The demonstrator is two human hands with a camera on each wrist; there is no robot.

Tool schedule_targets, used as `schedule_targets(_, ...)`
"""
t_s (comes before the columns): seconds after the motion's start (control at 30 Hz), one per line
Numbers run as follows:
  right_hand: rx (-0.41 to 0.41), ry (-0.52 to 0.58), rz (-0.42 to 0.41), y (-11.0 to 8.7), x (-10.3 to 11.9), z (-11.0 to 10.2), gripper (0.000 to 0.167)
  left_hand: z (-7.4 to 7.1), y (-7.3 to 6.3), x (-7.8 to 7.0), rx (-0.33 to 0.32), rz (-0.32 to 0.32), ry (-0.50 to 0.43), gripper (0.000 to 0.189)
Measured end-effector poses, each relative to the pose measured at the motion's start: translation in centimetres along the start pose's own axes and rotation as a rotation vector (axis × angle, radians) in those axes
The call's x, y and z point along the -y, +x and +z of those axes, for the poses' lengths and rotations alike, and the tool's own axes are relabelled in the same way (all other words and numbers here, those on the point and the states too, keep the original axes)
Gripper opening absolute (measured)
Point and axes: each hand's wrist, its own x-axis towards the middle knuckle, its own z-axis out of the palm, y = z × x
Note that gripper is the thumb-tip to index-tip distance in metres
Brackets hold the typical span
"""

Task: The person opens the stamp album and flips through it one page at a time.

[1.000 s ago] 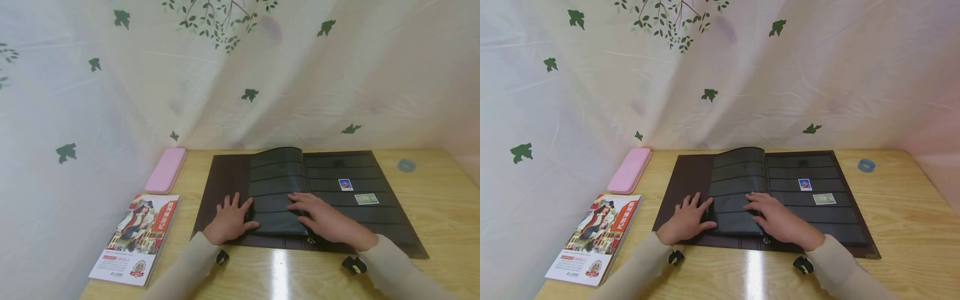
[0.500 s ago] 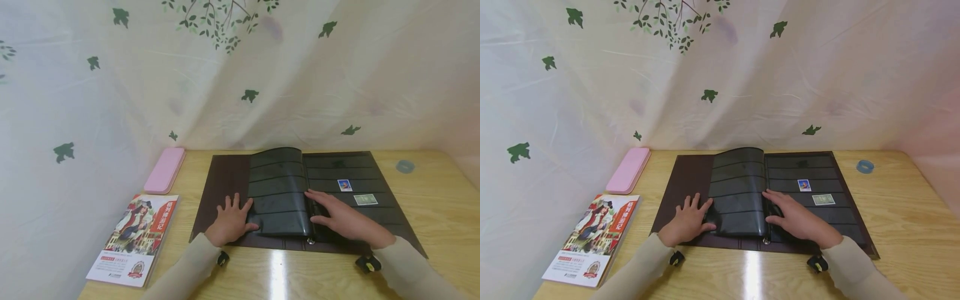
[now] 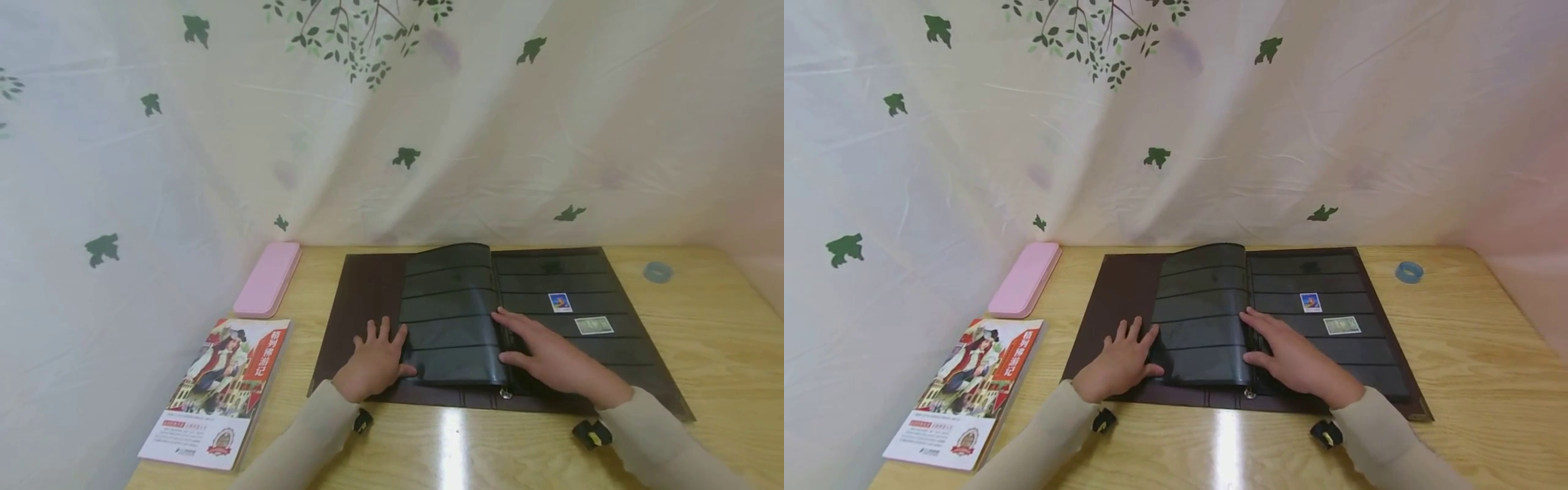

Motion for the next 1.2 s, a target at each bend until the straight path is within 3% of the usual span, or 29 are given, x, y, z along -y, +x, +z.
schedule_targets(0.5, -0.027, -0.043, 0.03, 0.4, 1.0, 1.1, 0.065, 0.0, 0.0, 0.7, 0.049, -0.019, -0.044, 0.076)
schedule_targets(0.83, 0.005, -0.062, 0.022, 1.0, 1.7, 1.4, 0.065, -0.3, -0.5, 1.7, 0.038, 0.044, -0.13, 0.076)
schedule_targets(1.07, 0.043, -0.15, 0.06, 1.3, 2.3, 1.7, 0.063, -0.2, -0.8, 3.0, 0.075, 0.127, -0.175, 0.088)
schedule_targets(1.2, 0.039, -0.167, 0.064, 1.5, 2.4, 2.0, 0.063, -0.5, -1.1, 3.1, 0.082, 0.132, -0.191, 0.085)
